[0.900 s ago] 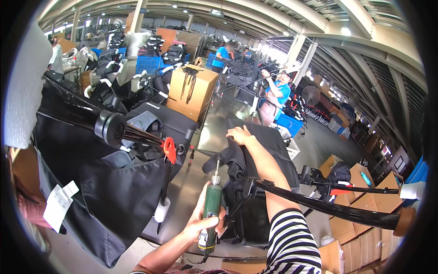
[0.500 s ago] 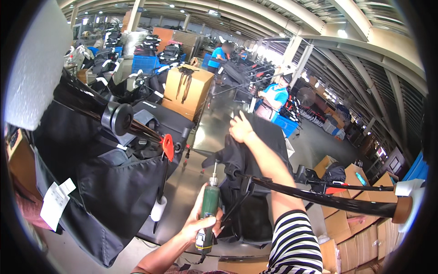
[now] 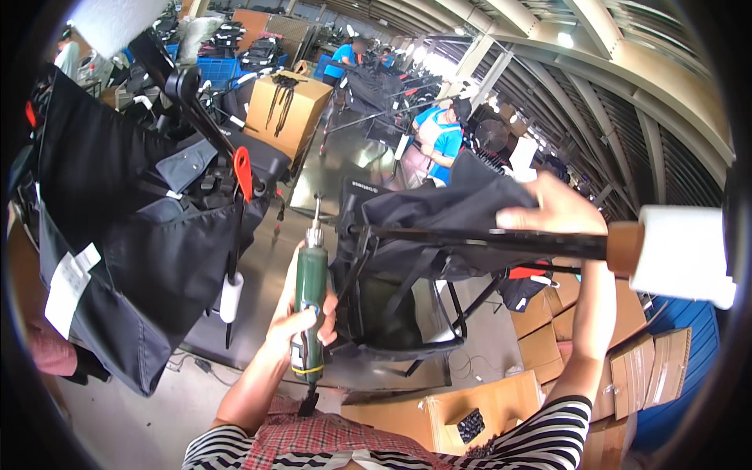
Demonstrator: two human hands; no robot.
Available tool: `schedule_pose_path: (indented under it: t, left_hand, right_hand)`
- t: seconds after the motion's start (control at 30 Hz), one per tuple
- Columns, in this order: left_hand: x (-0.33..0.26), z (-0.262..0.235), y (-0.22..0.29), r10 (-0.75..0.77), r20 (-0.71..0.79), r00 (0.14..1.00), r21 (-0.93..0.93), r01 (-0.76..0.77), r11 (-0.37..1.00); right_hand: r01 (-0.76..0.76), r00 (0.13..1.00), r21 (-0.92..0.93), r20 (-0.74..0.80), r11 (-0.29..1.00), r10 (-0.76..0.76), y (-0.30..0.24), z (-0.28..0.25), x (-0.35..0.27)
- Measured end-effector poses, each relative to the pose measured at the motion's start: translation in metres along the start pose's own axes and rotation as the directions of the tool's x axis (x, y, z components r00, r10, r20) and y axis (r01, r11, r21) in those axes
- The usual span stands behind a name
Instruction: The person uses a power drill to attach black fabric seat covers to metal chair frames. They repeatedly pick up fasteners, align the fabric, and drive screws into the frame, then move the assembled chair aside and pull a new frame into position.
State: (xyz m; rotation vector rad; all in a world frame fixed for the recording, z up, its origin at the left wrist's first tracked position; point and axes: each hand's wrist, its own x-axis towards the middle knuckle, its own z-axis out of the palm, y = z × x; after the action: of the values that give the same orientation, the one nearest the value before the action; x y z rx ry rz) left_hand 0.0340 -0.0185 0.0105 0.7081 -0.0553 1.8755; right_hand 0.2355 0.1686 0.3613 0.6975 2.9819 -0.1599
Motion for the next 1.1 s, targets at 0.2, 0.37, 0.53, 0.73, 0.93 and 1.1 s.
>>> schedule_pose_path:
  t: [0.2,0.37,0.53,0.73,0.93,1.1]
  left_hand:
    - [-0.021,0.031,0.007,0.159,0.014,0.987,0.102,-0.16,0.982]
    - [-0.046,0.046,0.009,0.155,0.038,0.987,0.134,-0.158,0.978]
    - [-0.066,0.058,0.012,0.143,-0.007,0.99,0.203,-0.139,0.969]
    - [-0.063,0.057,0.015,0.092,0.084,0.992,0.198,-0.107,0.974]
    - [-0.056,0.045,0.016,0.012,0.058,0.998,0.161,-0.021,0.987]
    - [-0.05,0.045,0.022,0.004,0.081,0.997,0.188,-0.02,0.982]
  right_hand:
    - [0.556,0.792,-0.041,0.327,0.83,-0.515,-0.014,0.137,-0.069]
    - [0.443,0.83,0.192,0.281,0.876,-0.482,-0.025,0.275,-0.116]
    - [0.275,0.961,0.496,-0.161,0.824,-0.224,0.025,0.351,-0.06]
    - [0.07,0.85,0.991,-0.121,0.117,0.512,0.094,0.361,0.018]
    - [-0.004,0.92,0.966,0.106,-0.26,0.378,0.12,0.343,0.035]
    - [0.56,0.623,0.763,-0.645,0.324,0.443,0.021,0.171,0.004]
